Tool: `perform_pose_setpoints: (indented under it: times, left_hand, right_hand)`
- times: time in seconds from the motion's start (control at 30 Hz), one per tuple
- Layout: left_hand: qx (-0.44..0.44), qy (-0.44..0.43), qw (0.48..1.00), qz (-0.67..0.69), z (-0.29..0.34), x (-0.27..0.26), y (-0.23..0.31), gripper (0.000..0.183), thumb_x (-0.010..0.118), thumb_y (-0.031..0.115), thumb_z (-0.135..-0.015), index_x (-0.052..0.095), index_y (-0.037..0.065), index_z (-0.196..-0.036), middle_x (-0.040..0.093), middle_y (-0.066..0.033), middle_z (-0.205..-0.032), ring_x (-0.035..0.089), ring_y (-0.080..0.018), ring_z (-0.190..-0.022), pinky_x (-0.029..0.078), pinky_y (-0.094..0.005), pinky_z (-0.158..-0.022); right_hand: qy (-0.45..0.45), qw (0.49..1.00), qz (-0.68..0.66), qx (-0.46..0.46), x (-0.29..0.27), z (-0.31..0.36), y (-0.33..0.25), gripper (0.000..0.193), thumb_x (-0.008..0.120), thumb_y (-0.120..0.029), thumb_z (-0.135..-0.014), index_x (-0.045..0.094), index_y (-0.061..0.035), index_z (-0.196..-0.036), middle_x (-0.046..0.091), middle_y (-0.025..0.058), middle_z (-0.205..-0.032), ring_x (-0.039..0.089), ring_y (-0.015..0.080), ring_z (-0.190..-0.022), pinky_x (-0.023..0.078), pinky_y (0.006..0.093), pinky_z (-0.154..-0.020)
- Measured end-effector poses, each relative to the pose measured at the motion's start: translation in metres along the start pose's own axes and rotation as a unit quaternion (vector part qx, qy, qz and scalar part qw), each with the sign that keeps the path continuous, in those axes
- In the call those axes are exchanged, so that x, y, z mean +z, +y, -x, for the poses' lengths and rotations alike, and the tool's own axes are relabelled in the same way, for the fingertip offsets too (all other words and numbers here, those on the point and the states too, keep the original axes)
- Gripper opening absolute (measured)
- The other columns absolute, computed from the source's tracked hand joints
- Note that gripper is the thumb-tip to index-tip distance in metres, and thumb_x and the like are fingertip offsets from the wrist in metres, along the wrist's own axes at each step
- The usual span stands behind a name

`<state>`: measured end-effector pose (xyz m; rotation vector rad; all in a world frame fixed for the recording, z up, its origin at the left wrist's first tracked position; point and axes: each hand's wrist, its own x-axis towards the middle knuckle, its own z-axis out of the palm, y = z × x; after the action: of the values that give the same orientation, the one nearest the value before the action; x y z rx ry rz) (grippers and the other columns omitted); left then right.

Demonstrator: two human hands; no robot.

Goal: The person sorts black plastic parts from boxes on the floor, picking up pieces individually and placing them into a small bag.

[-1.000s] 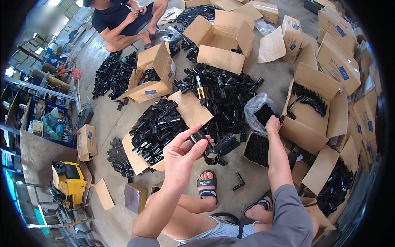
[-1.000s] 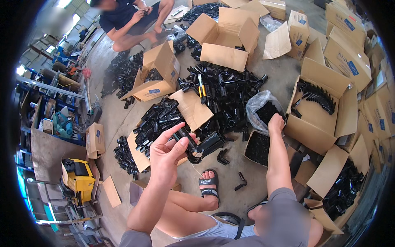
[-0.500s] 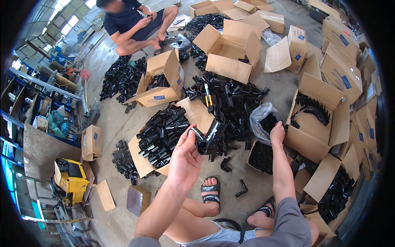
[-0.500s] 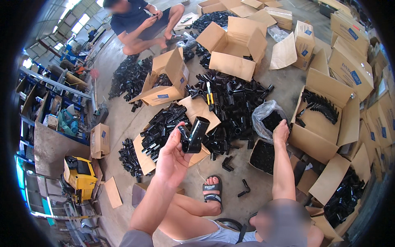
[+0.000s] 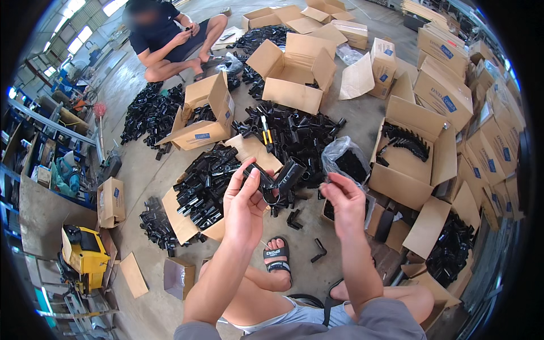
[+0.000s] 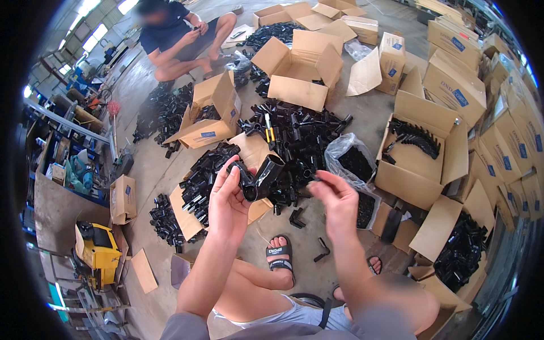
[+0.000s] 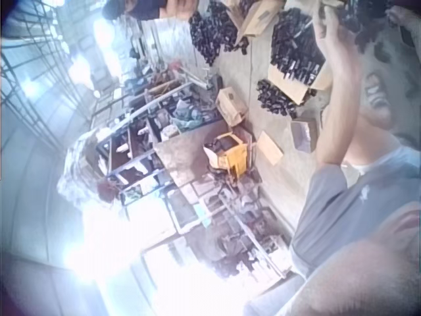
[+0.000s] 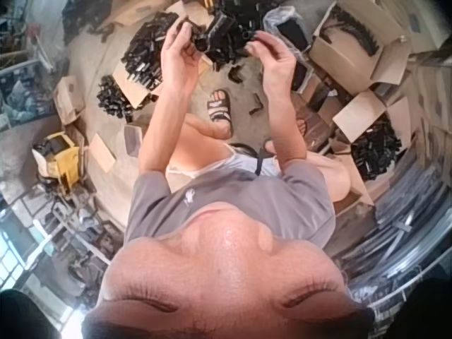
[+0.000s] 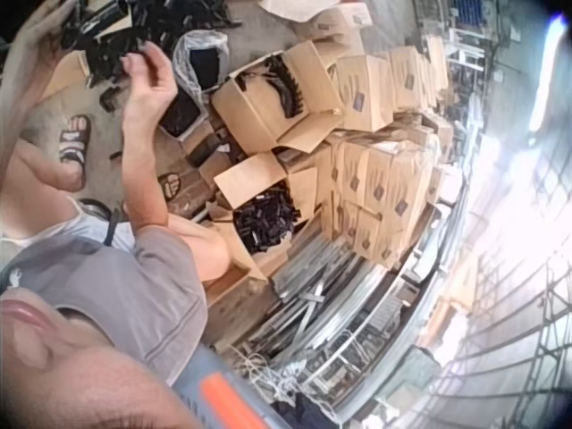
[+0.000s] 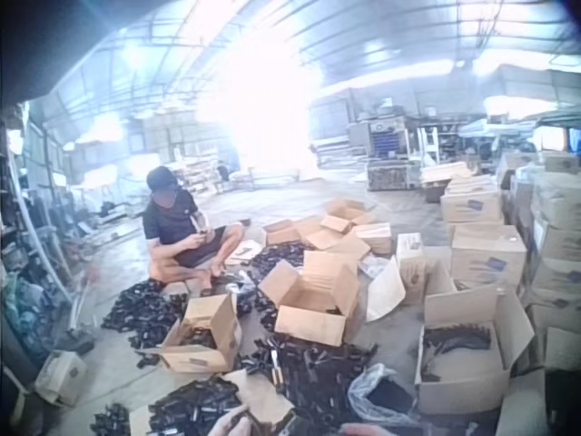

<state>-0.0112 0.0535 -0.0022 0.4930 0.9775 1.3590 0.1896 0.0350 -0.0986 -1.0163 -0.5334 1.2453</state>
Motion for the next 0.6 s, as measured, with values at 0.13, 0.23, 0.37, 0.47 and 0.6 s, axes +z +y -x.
perform_pose_setpoints:
  times: [0.13,0.23,0.37,0.47,0.6]
  left_hand:
    - [-0.021,-0.006,1.0,0.016,0.007,0.0,-0.004,0.031,0.061,0.016,-0.103,0.059,0.01,-0.133,0.071,-0.0121,-0.108,0.071,-0.015,-0.092,0.061,-0.0307,-0.078]
    - [-0.032,-0.01,0.999,0.018,0.009,-0.005,-0.008,0.032,0.063,0.019,-0.102,0.058,0.01,-0.132,0.072,-0.0109,-0.107,0.07,-0.0146,-0.089,0.061,-0.0306,-0.078]
    - [-0.029,-0.01,0.999,0.038,0.017,-0.005,-0.006,0.032,0.063,0.02,-0.102,0.059,0.01,-0.132,0.072,-0.0107,-0.106,0.07,-0.0143,-0.089,0.061,-0.0299,-0.077]
    - [-0.025,-0.019,0.999,0.043,0.022,-0.006,-0.006,0.032,0.064,0.019,-0.102,0.06,0.01,-0.131,0.072,-0.0113,-0.107,0.071,-0.0145,-0.088,0.061,-0.0291,-0.076]
    - [-0.019,-0.035,0.998,0.049,0.029,-0.007,-0.006,0.033,0.067,0.017,-0.099,0.062,0.01,-0.131,0.073,-0.0117,-0.108,0.072,-0.0141,-0.085,0.062,-0.0281,-0.074]
  right_hand:
    - [-0.057,0.988,0.08,-0.119,0.049,0.054,-0.02,0.019,0.069,0.005,-0.092,0.071,0.004,-0.11,0.072,0.0083,-0.099,0.069,0.0114,-0.087,0.057,0.0246,-0.078]
    - [-0.062,0.978,0.098,-0.172,0.058,0.064,-0.024,0.017,0.068,0.004,-0.094,0.071,0.0042,-0.11,0.071,0.0081,-0.102,0.068,0.011,-0.088,0.057,0.0236,-0.079]
    - [-0.058,0.975,0.111,-0.181,0.063,0.076,-0.029,0.015,0.068,0.003,-0.095,0.071,0.0047,-0.11,0.07,0.0085,-0.103,0.068,0.0107,-0.089,0.056,0.0232,-0.079]
    - [-0.064,0.976,0.107,-0.178,0.069,0.077,-0.025,0.015,0.068,0.002,-0.095,0.071,0.0042,-0.11,0.071,0.0087,-0.102,0.068,0.011,-0.088,0.058,0.0243,-0.078]
    - [-0.037,0.988,0.033,-0.147,0.073,0.078,-0.023,0.015,0.069,-0.001,-0.095,0.068,0.0032,-0.11,0.071,0.0095,-0.099,0.07,0.0131,-0.084,0.06,0.0271,-0.076]
